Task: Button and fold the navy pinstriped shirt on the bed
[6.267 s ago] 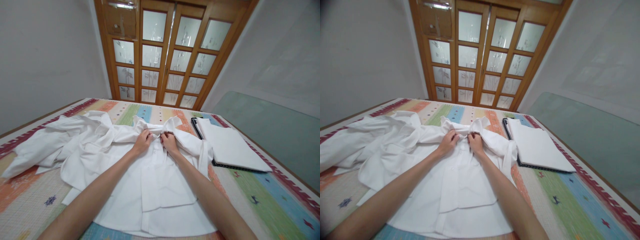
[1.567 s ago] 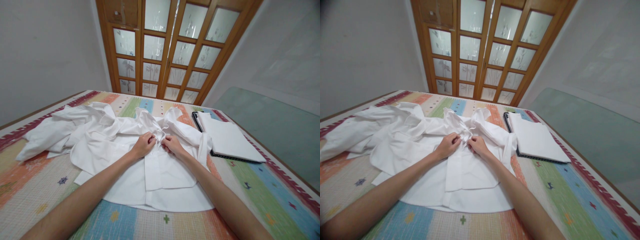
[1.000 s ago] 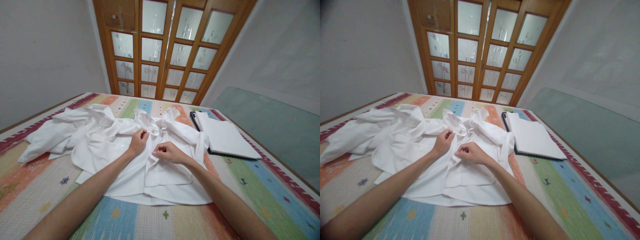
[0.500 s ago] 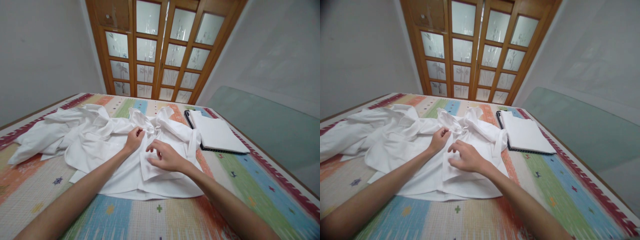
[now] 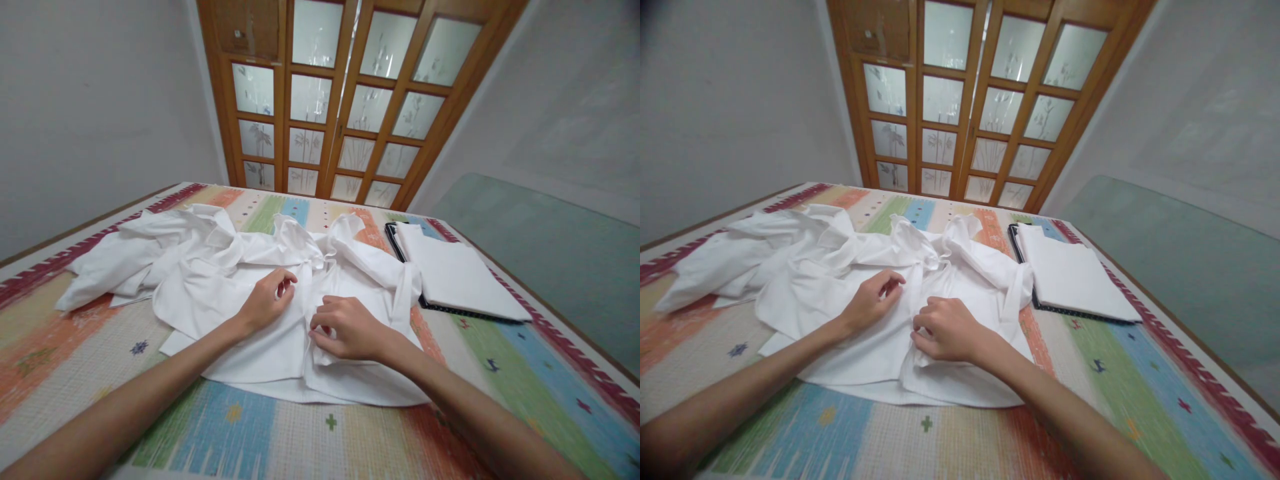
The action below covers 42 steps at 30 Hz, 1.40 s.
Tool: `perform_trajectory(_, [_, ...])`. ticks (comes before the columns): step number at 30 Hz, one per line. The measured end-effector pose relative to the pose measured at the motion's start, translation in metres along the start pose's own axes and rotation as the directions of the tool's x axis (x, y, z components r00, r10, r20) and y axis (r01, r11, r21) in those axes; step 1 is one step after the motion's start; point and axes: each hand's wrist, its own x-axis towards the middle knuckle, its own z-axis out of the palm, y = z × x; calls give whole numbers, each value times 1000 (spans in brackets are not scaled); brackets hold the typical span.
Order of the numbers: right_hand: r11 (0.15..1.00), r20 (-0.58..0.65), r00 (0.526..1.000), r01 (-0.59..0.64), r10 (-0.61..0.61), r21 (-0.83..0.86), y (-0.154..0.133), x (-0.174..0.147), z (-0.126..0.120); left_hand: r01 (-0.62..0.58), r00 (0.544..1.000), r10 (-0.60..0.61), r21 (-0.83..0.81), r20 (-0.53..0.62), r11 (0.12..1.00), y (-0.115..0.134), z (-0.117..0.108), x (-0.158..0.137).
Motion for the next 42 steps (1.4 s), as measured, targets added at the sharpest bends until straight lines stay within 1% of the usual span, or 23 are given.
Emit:
perform_trajectory(2, [992,13,993,-120,120,-28,3,-2,3,-35,993,32,19,117,999,6,0,-6])
perform_trajectory(3, [980,13,982,-190,191,-56,3,-2,5,-45,986,38,37,161,998,9,1,-9])
perform_trajectory(5, [949,-9,956,-293,294,-119,3,0,10,-45,979,26,90,204,995,12,3,-13])
perform_trajectory(6, [942,-25,953,-303,303,-143,3,2,13,-37,978,12,116,210,993,13,4,-15])
perform_trajectory(7, [945,-40,958,-287,284,-156,2,4,15,-25,977,-4,135,213,990,13,5,-16])
perform_trajectory(9, [966,-47,977,-214,209,-144,0,9,19,-2,976,-32,152,216,988,12,6,-19])
perform_trajectory(10, [976,-36,982,-188,185,-111,0,12,20,9,975,-43,151,219,988,10,6,-20])
perform_trajectory(11, [979,-17,981,-192,191,-64,0,14,22,18,974,-50,146,222,989,9,6,-22])
perform_trajectory(13, [960,45,961,-275,273,48,0,18,25,8,969,-40,131,243,991,6,6,-24])
perform_trajectory(15, [911,96,924,-381,370,157,1,21,30,-47,959,11,122,283,991,4,6,-27])
perform_trajectory(16, [883,103,906,-422,409,207,2,22,32,-82,954,43,120,298,989,3,6,-28])
perform_trajectory(18, [835,91,883,-466,461,291,4,24,35,-136,945,91,126,314,983,4,6,-29])
perform_trajectory(21, [788,82,859,-497,505,364,7,26,38,-164,939,110,142,326,976,5,8,-31])
perform_trajectory(24, [763,103,863,-488,495,423,12,25,40,-169,937,113,147,330,975,5,9,-31])
perform_trajectory(27, [727,113,891,-427,439,538,21,18,45,-173,942,118,156,315,972,7,11,-32])
perform_trajectory(30, [635,119,913,-360,390,684,28,9,51,-189,941,131,162,311,969,8,14,-33])
perform_trajectory(32, [578,116,924,-322,365,749,30,4,54,-215,936,154,168,316,962,8,17,-34])
perform_trajectory(34, [549,114,926,-309,359,776,30,2,56,-247,928,181,177,325,953,7,20,-35])
perform_trajectory(37, [532,119,917,-323,382,783,30,3,56,-275,921,202,192,332,942,5,24,-35])
perform_trajectory(39, [527,116,914,-323,389,786,30,4,56,-280,921,207,191,330,941,4,25,-36])
perform_trajectory(42, [526,118,926,-305,359,794,31,4,53,-268,927,213,151,308,951,3,25,-37])
